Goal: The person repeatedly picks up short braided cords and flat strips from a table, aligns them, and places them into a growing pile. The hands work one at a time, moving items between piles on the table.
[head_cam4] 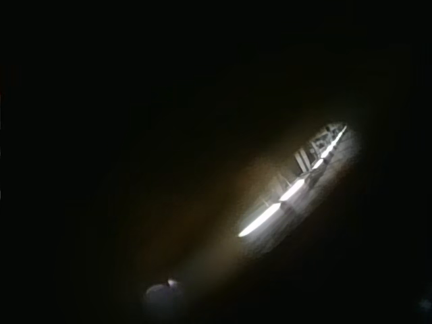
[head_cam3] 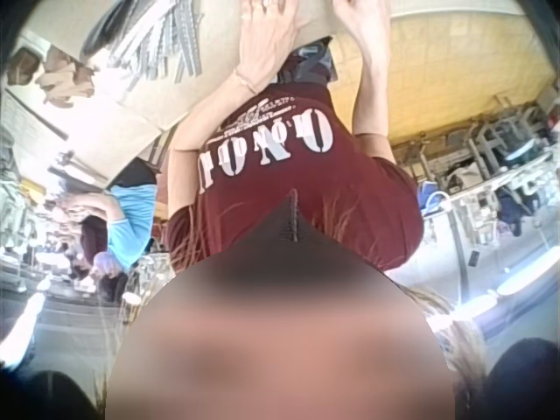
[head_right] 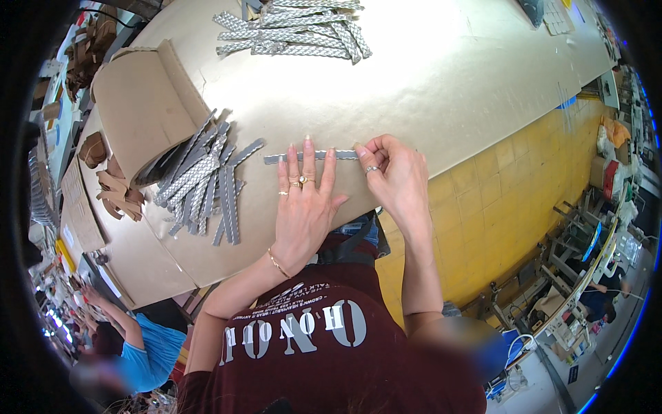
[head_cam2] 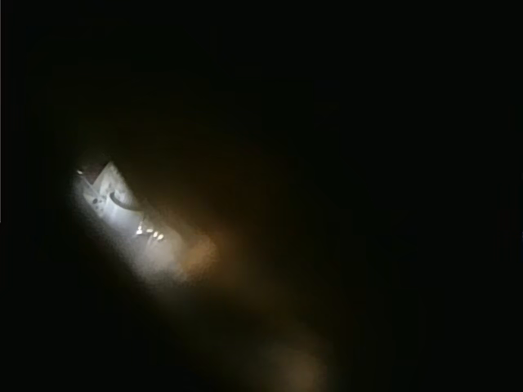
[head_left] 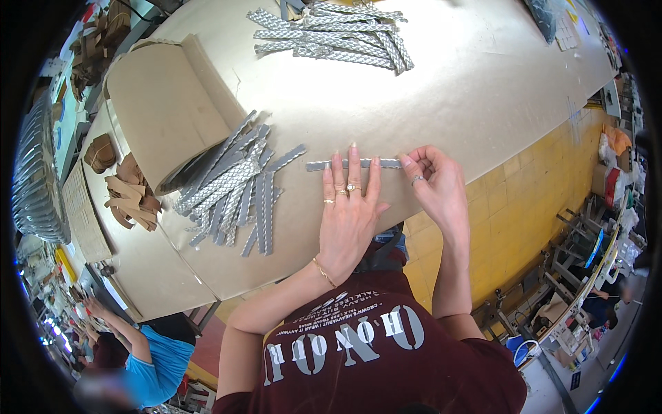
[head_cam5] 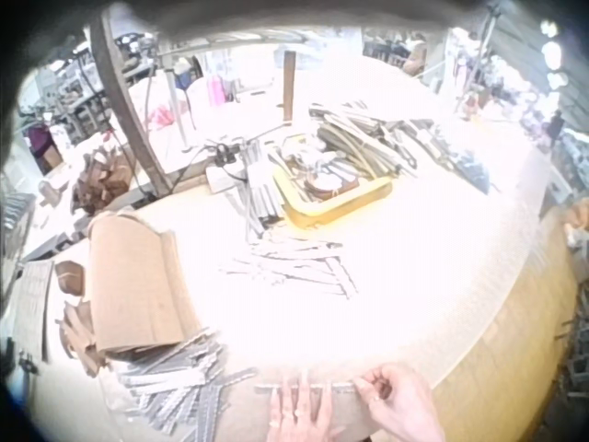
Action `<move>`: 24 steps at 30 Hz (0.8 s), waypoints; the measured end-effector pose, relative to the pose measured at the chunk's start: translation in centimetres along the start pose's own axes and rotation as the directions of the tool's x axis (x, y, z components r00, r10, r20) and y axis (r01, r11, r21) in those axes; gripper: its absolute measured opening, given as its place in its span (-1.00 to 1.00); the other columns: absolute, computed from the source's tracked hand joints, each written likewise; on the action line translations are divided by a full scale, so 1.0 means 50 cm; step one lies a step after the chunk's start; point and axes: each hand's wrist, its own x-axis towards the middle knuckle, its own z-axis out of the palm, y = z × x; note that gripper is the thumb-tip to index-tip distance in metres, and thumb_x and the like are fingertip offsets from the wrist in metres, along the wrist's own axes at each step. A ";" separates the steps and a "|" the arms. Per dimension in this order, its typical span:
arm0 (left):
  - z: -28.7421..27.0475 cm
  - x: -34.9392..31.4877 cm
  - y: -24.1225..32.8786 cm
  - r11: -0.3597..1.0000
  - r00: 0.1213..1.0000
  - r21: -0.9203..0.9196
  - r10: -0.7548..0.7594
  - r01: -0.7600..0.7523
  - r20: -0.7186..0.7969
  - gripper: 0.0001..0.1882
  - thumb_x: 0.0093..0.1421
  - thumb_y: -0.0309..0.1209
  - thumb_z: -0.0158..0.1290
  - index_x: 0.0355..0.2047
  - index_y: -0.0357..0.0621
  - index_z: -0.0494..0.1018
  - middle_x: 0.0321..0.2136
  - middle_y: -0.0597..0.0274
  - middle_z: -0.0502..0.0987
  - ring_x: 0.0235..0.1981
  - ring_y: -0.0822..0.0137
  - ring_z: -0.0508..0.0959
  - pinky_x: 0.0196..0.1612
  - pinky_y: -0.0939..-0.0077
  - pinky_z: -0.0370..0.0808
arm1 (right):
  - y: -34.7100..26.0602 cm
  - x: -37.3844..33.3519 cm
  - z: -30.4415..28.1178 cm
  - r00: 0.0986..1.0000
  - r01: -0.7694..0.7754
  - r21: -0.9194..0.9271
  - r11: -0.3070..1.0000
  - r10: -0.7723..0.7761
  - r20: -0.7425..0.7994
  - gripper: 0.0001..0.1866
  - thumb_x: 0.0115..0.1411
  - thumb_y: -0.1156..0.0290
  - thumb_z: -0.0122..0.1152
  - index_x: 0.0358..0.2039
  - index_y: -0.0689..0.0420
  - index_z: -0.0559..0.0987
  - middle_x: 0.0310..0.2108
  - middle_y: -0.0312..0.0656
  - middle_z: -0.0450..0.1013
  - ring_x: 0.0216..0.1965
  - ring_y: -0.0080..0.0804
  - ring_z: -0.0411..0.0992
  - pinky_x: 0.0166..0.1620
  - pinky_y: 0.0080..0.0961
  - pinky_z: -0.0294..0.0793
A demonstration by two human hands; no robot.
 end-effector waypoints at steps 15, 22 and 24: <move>-0.001 0.000 0.003 1.000 1.000 0.007 -0.007 0.007 0.011 -0.17 0.26 0.00 0.06 0.42 -0.10 0.07 0.41 -0.30 -0.05 0.41 -0.28 0.02 0.44 -0.10 -0.08 | -0.011 -0.011 0.008 1.000 0.023 -0.030 0.999 -0.023 -0.011 -0.80 0.27 0.39 0.27 -0.38 0.30 0.58 -0.61 -0.24 0.45 -0.57 -0.59 0.33 -0.50 -0.54 0.30; -0.003 0.002 0.004 1.000 1.000 0.018 -0.006 0.006 0.013 -0.16 0.25 0.01 0.08 0.42 -0.09 0.07 0.41 -0.30 -0.05 0.42 -0.28 0.02 0.44 -0.09 -0.07 | 0.000 -0.016 0.024 0.997 0.036 -0.109 0.993 -0.044 -0.071 -0.80 0.27 0.27 0.26 -0.39 0.14 0.60 -0.60 -0.24 0.50 -0.55 -0.31 0.45 -0.21 -0.32 0.25; -0.004 0.002 0.004 1.000 1.000 0.025 -0.005 0.005 0.016 -0.16 0.25 0.00 0.08 0.42 -0.09 0.07 0.41 -0.30 -0.05 0.42 -0.28 0.01 0.44 -0.09 -0.07 | 0.001 -0.018 0.025 0.998 0.023 -0.122 0.992 -0.030 -0.054 -0.81 0.27 0.27 0.25 -0.38 0.12 0.59 -0.58 -0.25 0.50 -0.53 -0.31 0.45 -0.16 -0.29 0.21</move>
